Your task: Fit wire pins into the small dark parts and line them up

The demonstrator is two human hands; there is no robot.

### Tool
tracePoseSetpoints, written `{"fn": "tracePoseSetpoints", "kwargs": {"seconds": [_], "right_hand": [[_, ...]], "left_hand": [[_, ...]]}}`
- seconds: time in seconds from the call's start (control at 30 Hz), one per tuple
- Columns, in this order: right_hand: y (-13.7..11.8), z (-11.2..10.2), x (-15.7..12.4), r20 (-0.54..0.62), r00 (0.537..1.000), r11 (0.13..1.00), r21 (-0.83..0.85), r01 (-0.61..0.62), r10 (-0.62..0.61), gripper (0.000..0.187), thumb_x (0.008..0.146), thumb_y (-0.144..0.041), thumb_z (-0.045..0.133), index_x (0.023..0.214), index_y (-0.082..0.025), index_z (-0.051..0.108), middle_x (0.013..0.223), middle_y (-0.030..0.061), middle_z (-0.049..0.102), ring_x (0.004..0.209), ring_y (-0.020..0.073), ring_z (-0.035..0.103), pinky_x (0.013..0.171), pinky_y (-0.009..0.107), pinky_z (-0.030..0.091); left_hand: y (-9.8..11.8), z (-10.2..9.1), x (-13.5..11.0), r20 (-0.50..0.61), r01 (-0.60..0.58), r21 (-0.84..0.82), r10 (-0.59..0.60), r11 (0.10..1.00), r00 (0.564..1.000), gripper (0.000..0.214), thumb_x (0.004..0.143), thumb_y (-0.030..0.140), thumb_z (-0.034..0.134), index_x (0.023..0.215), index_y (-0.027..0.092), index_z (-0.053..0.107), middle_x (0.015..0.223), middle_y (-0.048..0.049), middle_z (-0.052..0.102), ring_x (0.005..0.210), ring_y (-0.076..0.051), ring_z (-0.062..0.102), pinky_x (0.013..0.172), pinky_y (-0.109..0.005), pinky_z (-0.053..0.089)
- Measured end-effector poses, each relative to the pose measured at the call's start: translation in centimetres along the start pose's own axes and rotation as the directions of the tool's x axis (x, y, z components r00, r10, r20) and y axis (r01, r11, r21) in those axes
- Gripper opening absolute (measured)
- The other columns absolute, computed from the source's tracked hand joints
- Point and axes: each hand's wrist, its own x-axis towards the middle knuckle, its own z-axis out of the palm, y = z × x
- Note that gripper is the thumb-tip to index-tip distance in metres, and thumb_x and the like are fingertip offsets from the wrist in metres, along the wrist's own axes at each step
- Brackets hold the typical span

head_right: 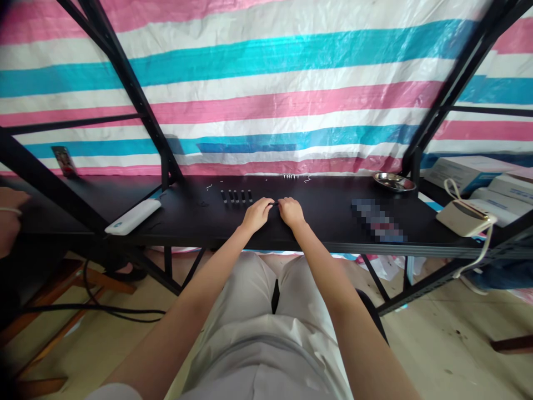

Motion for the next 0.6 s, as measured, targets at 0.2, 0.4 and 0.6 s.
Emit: {"fn": "tracePoseSetpoints", "kwargs": {"seconds": [0.2,0.4,0.6], "right_hand": [[0.1,0.3,-0.2,-0.062,0.996,0.983,0.167,0.072,-0.063,0.03,0.088,-0.031,0.044,0.112,-0.015,0.052,0.09,0.0084,0.063,0.083,0.0189,0.054,0.072,0.026,0.039],[0.2,0.8,0.8,-0.125,0.992,0.942,0.334,0.04,0.002,0.02,0.086,-0.034,0.047,0.092,-0.018,0.058,0.08,0.0057,0.061,0.074,0.0172,0.054,0.069,0.026,0.039],[-1.4,1.6,3.7,0.039,0.963,0.782,0.575,-0.24,0.267,0.016,0.077,-0.033,0.056,0.074,-0.017,0.058,0.069,0.0014,0.06,0.061,0.0123,0.052,0.063,0.023,0.04]], "left_hand": [[-0.4,0.3,0.0,0.006,0.066,-0.063,-0.066,0.996,0.998,0.022,0.087,0.018,0.042,0.103,0.022,0.057,0.105,-0.0036,0.064,0.095,-0.016,0.06,0.082,-0.026,0.047],[-0.5,0.0,0.2,-0.135,0.223,-0.159,-0.245,0.962,0.96,0.022,0.084,0.026,0.049,0.104,0.021,0.055,0.086,-0.0028,0.066,0.069,-0.012,0.061,0.067,-0.022,0.046],[-1.9,-0.3,0.5,-0.261,0.402,-0.385,-0.516,0.831,0.816,0.015,0.087,0.026,0.042,0.083,0.019,0.055,0.067,-0.0019,0.064,0.061,-0.012,0.06,0.065,-0.022,0.044]]}}
